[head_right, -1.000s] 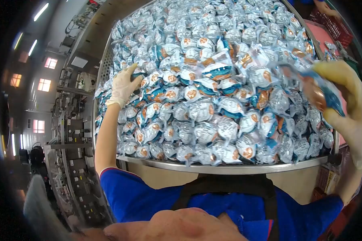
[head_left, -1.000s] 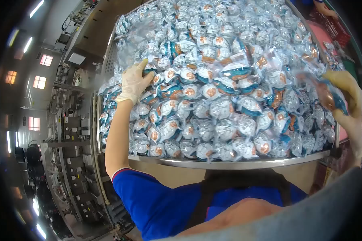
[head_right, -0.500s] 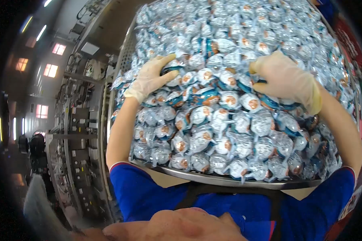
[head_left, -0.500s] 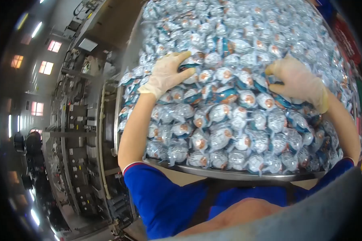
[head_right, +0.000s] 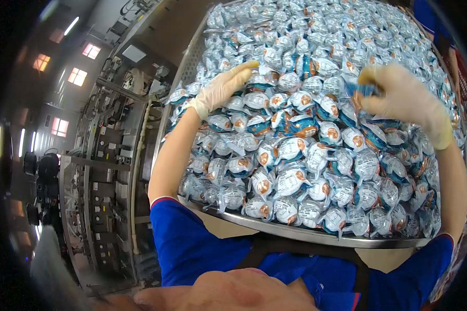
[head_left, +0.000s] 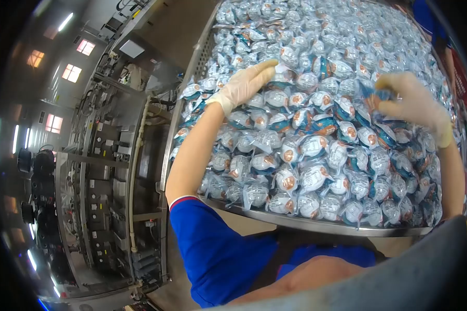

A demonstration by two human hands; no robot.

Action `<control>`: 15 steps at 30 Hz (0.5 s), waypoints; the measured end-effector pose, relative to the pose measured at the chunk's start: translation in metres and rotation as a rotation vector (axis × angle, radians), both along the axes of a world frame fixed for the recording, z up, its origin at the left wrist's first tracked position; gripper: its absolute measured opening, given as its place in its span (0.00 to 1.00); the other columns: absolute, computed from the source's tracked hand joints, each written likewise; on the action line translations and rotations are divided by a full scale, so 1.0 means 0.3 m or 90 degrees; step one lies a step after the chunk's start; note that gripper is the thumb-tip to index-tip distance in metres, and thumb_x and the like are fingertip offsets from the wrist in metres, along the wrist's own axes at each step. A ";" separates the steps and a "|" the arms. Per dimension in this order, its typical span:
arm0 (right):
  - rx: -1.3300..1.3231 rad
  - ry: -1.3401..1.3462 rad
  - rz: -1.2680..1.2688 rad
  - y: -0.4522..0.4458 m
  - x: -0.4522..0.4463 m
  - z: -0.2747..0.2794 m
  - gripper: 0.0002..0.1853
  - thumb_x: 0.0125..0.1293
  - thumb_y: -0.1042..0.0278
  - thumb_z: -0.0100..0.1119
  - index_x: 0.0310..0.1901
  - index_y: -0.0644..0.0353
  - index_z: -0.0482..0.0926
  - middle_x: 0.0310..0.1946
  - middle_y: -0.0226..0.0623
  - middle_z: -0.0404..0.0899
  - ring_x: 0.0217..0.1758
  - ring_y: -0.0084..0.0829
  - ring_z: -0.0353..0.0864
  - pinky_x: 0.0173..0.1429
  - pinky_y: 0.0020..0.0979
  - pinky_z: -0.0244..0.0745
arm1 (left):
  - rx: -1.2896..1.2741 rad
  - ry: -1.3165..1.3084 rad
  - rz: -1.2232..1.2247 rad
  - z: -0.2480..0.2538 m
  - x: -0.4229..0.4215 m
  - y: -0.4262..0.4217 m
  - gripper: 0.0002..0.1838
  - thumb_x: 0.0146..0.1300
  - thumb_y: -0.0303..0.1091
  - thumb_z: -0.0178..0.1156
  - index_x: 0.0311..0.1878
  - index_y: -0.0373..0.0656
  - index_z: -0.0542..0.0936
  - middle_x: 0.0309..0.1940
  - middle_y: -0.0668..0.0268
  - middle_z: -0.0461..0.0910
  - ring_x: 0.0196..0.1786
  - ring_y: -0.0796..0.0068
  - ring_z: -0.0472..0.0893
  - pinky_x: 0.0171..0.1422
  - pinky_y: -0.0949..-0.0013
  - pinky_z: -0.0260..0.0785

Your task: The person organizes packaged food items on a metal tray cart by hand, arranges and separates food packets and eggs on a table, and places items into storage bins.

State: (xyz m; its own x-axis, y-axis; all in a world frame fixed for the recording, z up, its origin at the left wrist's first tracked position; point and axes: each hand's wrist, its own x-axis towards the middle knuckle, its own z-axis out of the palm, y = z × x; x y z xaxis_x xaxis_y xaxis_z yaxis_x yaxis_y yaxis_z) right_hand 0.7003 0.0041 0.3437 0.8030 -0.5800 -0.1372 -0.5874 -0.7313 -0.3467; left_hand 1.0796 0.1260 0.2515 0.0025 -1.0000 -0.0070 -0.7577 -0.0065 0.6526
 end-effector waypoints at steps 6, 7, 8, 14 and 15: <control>0.007 -0.279 0.104 0.009 0.279 -0.023 0.22 0.64 0.56 0.64 0.52 0.65 0.82 0.40 0.49 0.86 0.43 0.43 0.86 0.49 0.42 0.78 | 0.219 0.180 -0.021 0.032 0.108 -0.074 0.50 0.68 0.81 0.30 0.82 0.56 0.54 0.77 0.49 0.62 0.82 0.51 0.53 0.83 0.45 0.42; -0.041 -0.297 0.116 -0.013 0.346 -0.091 0.22 0.64 0.57 0.63 0.53 0.65 0.81 0.42 0.50 0.86 0.46 0.45 0.86 0.52 0.43 0.78 | 0.222 0.200 -0.066 0.009 0.146 -0.087 0.50 0.68 0.81 0.29 0.83 0.56 0.51 0.79 0.50 0.57 0.83 0.51 0.49 0.84 0.44 0.40; -0.089 -0.314 0.126 -0.038 0.416 -0.167 0.22 0.65 0.57 0.63 0.54 0.65 0.81 0.44 0.51 0.85 0.49 0.47 0.86 0.55 0.44 0.79 | 0.227 0.221 -0.113 -0.015 0.178 -0.093 0.51 0.68 0.81 0.28 0.83 0.56 0.49 0.81 0.50 0.52 0.84 0.51 0.45 0.84 0.42 0.38; -0.233 -0.278 0.204 -0.083 0.649 -0.343 0.16 0.63 0.60 0.65 0.47 0.62 0.83 0.41 0.49 0.84 0.48 0.48 0.84 0.56 0.45 0.79 | 0.219 -0.156 -0.491 -0.082 0.342 -0.179 0.50 0.64 0.83 0.27 0.84 0.68 0.41 0.85 0.72 0.27 0.85 0.52 0.30 0.83 0.30 0.27; -0.236 -0.249 0.202 -0.079 0.667 -0.336 0.16 0.63 0.60 0.65 0.46 0.63 0.83 0.40 0.49 0.84 0.47 0.49 0.84 0.55 0.45 0.79 | 0.139 -0.469 -0.581 -0.069 0.326 -0.171 0.50 0.63 0.84 0.27 0.84 0.69 0.41 0.85 0.71 0.26 0.85 0.52 0.29 0.82 0.29 0.26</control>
State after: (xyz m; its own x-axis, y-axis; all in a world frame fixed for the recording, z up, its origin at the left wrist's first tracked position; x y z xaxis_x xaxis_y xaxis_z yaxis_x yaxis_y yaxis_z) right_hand 0.9004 -0.0197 0.2428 0.8937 -0.2584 0.3667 -0.2031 -0.9619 -0.1829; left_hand 1.1775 0.0748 0.2308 -0.6340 -0.6118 -0.4731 -0.7316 0.6727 0.1105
